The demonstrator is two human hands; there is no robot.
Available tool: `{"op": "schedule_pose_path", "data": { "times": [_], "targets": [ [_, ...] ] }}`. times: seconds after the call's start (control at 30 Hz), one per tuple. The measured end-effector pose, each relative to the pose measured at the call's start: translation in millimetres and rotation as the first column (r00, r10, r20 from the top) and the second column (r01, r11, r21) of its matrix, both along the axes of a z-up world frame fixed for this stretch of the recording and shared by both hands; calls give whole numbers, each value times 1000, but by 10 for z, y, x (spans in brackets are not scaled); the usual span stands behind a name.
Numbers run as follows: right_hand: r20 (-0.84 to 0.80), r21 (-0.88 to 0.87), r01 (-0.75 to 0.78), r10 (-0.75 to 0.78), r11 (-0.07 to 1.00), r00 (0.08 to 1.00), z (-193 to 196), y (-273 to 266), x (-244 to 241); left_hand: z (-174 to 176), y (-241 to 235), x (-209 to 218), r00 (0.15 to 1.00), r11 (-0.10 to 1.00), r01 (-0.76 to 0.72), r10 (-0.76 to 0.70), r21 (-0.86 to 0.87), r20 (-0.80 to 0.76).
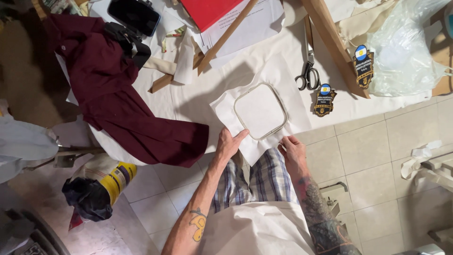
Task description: The person places a white fabric square onto a cluttered workbench and positions a square embroidery hoop over it. They repeatedly adjust the fabric and the hoop, pressing down on the material to ensure it is flat and properly aligned within the frame.
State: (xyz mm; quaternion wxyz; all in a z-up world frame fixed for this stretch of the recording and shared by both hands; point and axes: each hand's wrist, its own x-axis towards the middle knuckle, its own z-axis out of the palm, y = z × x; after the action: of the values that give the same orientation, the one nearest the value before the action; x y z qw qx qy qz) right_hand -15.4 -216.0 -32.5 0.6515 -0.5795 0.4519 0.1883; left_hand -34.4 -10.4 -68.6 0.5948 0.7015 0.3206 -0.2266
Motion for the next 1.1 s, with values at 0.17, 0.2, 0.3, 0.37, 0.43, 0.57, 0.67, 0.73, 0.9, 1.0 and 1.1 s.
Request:
{"op": "schedule_pose_path", "data": {
  "times": [0.17,0.2,0.3,0.37,0.43,0.57,0.67,0.73,0.9,1.0,1.1],
  "targets": [
    [28,111,54,-57,992,998,473,154,149,562,121,136,992,998,-43,38,-46,-118],
    [43,148,41,-47,988,998,589,192,180,555,121,141,993,997,-49,43,-54,-111],
    [43,184,34,-42,982,998,839,294,299,414,104,141,993,997,-49,43,-52,-107],
    [23,177,45,-49,983,999,717,237,261,320,39,124,993,998,-40,34,-46,-114],
    [-3,176,86,-87,981,996,333,97,120,281,-31,101,994,1000,-11,10,-7,-109],
    [-22,65,70,-68,995,997,249,105,95,456,-122,150,996,998,-3,8,59,-91],
    [-6,-14,77,-77,997,997,31,-1,11,612,-155,200,996,999,-1,5,51,-84],
    [12,58,141,-141,988,990,230,43,74,494,-193,155,994,999,-47,46,-7,-99],
    [71,189,41,-55,981,996,478,93,175,293,-54,-13,975,991,-127,118,-36,-190],
    [100,254,-28,3,967,995,556,113,222,531,-116,110,971,987,-159,152,-28,-183],
    [93,279,-49,24,959,995,677,178,278,450,-107,61,970,983,-183,176,-28,-169]
  ]
}}
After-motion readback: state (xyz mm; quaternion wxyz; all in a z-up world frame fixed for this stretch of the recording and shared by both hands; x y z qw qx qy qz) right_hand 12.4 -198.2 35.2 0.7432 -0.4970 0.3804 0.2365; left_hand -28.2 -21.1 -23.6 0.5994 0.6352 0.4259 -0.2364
